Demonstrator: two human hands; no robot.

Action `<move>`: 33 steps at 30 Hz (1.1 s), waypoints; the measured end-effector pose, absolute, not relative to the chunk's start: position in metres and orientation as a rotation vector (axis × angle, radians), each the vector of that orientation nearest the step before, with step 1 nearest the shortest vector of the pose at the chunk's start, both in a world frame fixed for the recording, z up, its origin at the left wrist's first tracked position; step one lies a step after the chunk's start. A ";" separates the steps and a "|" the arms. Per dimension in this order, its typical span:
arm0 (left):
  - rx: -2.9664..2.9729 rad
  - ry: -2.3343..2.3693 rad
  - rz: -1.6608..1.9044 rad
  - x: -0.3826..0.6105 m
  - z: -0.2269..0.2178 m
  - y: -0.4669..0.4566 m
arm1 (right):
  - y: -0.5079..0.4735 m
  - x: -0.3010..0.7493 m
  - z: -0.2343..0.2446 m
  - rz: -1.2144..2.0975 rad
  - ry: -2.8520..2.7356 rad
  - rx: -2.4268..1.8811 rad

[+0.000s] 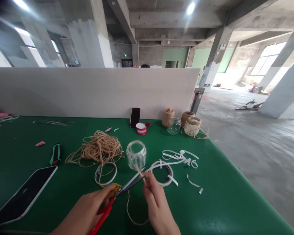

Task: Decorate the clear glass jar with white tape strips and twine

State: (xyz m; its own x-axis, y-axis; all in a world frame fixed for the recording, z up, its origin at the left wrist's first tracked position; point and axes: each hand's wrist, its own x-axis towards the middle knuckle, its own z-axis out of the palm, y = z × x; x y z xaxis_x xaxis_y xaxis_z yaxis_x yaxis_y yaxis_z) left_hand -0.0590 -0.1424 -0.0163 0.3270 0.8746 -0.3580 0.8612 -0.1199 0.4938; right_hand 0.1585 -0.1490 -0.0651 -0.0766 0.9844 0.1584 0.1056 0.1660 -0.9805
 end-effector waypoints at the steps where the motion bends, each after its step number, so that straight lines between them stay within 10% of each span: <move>1: 1.953 1.522 0.012 -0.059 -0.016 -0.142 | -0.150 0.158 -0.064 1.129 -1.369 -1.133; 33: 1.933 1.480 -0.019 -0.052 -0.006 -0.144 | -0.153 0.168 -0.040 1.343 -1.452 -1.078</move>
State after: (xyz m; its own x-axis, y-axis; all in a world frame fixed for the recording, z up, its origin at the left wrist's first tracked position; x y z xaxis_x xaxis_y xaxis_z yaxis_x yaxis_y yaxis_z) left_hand -0.0518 -0.1436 -0.0060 0.3494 0.8447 -0.4054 0.8546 -0.1100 0.5075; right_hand 0.1678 -0.1528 -0.0399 -0.2569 0.9658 0.0354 0.0404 0.0474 -0.9981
